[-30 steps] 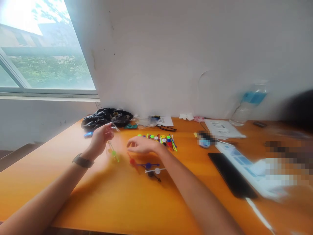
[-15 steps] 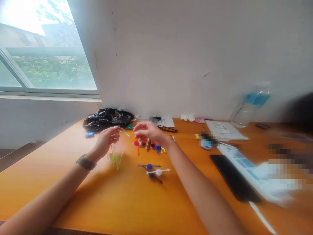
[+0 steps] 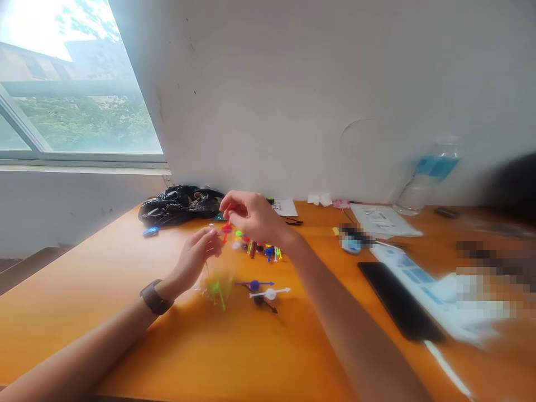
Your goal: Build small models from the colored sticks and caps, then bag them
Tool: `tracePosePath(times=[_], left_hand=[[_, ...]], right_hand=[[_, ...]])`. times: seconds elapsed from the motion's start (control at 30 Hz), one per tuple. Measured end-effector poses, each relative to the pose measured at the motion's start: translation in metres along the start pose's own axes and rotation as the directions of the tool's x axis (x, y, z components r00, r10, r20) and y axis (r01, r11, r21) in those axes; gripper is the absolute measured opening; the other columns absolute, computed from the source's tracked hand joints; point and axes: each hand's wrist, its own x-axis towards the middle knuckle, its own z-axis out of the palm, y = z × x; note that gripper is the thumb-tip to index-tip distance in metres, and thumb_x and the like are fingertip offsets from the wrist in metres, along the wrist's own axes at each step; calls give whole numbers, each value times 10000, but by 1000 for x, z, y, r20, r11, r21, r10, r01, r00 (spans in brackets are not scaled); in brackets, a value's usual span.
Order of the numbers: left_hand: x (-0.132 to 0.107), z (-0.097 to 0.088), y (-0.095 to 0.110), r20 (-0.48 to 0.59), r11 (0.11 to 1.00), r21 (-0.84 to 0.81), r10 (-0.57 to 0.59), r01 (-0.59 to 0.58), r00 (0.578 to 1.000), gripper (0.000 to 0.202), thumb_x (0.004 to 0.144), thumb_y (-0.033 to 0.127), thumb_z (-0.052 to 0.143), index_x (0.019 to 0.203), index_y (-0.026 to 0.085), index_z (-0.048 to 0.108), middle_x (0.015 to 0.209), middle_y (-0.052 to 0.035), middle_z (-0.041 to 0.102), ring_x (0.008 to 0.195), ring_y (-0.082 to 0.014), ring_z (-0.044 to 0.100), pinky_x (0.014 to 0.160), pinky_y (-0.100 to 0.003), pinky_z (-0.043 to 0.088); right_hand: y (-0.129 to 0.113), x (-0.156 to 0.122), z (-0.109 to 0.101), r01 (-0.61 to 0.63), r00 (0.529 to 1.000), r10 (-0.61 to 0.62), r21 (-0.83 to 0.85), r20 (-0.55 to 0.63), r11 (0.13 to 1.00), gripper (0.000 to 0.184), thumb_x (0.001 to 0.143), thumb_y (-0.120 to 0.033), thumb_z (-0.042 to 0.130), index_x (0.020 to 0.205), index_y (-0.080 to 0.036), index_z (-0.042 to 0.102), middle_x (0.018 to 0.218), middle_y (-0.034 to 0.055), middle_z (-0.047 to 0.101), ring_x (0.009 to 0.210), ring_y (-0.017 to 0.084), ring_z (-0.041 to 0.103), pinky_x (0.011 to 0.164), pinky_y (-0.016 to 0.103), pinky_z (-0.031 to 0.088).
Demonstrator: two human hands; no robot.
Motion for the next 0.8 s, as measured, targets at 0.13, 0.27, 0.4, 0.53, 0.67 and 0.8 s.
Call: tracePosePath(times=[0.13,0.27,0.4,0.53,0.67,0.8], left_hand=[[-5,5,-4,-3,998,1,55,-55,998,302,980,490,675,984,188,664,802,-17,673,703,-134,592,693,-260,495],[-9,8,-4,-14,996,-20,86,-86,996,276,990,474,664,998,198,647,797,-9,665,720,-140,600,695,-264,500],[-11,11,-3,-25,991,-48,120,-121,992,268,1011,472,636,995,206,615,814,-2,661,731,-138,610,711,-264,511],[-11,11,-5,-47,983,-54,171,-173,984,290,1038,501,598,1063,212,610,853,-7,670,770,-147,640,768,-289,547],[-11,11,-7,-31,981,-60,183,-185,983,297,1052,500,577,1088,206,604,862,-17,666,815,-173,674,798,-330,578],[-14,14,-7,-37,974,-76,213,-215,976,309,1053,456,588,1281,272,492,996,-25,688,843,-185,699,763,-340,590]], right_hand=[[-11,-3,1,12,1000,-12,-250,1,968,147,940,-180,534,963,-193,679,848,23,685,739,148,592,664,292,455],[-13,-3,-1,51,998,-59,-335,-13,941,151,950,-166,506,935,-193,654,809,15,651,709,143,536,652,295,410],[-12,-4,-2,55,997,-71,-356,-34,933,148,944,-149,506,924,-189,647,819,19,660,724,143,549,647,284,411],[-12,-5,-2,15,999,-3,-302,41,953,163,913,-134,533,950,-184,684,777,3,666,665,123,559,600,258,429],[-16,-7,0,-81,983,112,-207,144,975,172,901,-158,569,1008,-189,700,814,4,692,579,103,582,493,220,442],[-17,-7,2,-149,971,175,-160,161,976,166,891,-167,596,1013,-193,705,906,25,731,527,89,588,449,211,462]])
